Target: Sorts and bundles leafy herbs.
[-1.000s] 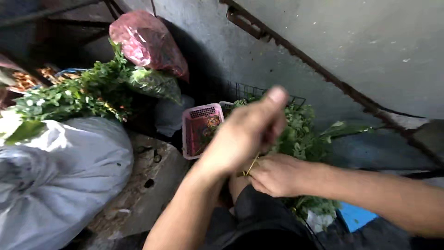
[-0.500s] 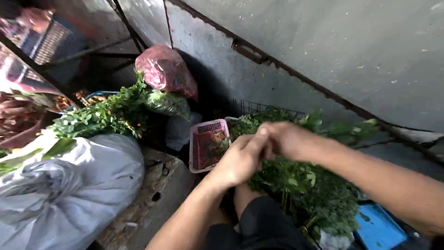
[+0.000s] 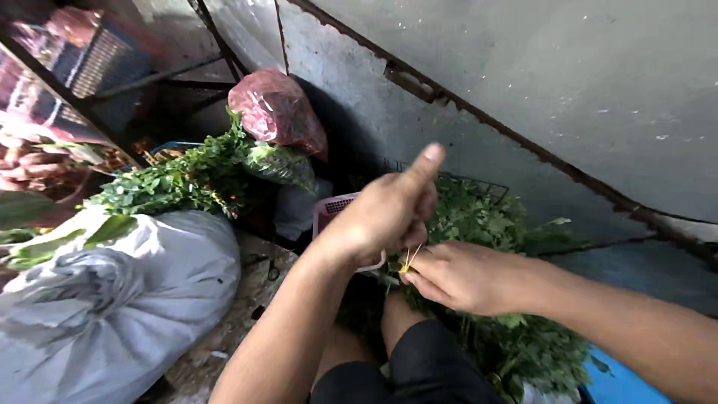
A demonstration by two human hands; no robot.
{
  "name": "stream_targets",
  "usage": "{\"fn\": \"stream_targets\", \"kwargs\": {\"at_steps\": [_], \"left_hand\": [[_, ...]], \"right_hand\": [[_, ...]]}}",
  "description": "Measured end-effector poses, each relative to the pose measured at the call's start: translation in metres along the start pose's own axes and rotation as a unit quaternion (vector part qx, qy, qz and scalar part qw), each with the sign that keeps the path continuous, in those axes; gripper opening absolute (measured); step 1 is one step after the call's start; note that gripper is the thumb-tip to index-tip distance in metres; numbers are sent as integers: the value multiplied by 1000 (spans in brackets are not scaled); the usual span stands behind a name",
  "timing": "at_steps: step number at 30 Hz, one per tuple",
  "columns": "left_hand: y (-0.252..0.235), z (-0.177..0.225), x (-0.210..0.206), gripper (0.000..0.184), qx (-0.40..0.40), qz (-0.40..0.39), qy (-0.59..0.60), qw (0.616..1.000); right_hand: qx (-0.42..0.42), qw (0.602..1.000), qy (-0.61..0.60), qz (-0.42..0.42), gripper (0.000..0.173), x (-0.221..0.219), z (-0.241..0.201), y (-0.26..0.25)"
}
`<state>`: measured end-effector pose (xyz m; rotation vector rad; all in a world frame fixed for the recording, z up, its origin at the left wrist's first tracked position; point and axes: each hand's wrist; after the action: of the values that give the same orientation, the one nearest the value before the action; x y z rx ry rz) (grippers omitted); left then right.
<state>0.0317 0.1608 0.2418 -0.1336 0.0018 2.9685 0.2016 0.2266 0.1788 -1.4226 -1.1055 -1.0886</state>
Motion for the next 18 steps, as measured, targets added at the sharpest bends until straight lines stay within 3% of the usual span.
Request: {"fn": "stream_targets", "kwargs": {"at_steps": [3,6,9,13,15,17,18], "left_hand": [[-9,-29,21,66,31,42,232,971],[6,-62,16,61,-66,98,336,934],[31,-66,9,63,-123,84,412,899],[53,-44,8,66,-141,84,523,837],[52,-38,9,66,-146,107,556,811],[46,-37,8,65,-154,161,540,811],[41,-39,9,65,-157,187,499,831]], "right_hand": [[-20,990,-73,122,31,9,5,5],[-133,969,-96,184,27,4,21,7],[-217,950,8,224,26,-10,15,2],[-175,915,200,304,23,-29,8,-16],[-160,903,261,303,18,-33,11,-23],[-155,897,304,280,16,-37,16,-28],[-149,897,324,262,16,-40,19,-29]]}}
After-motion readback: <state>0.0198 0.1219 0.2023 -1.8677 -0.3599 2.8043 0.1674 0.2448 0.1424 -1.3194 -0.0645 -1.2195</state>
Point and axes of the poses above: each hand's wrist, its own y-axis away from the middle knuckle, its own x-axis out of the back of the hand, z = x × y, and after that the axes turned 14 degrees about y, right-handed
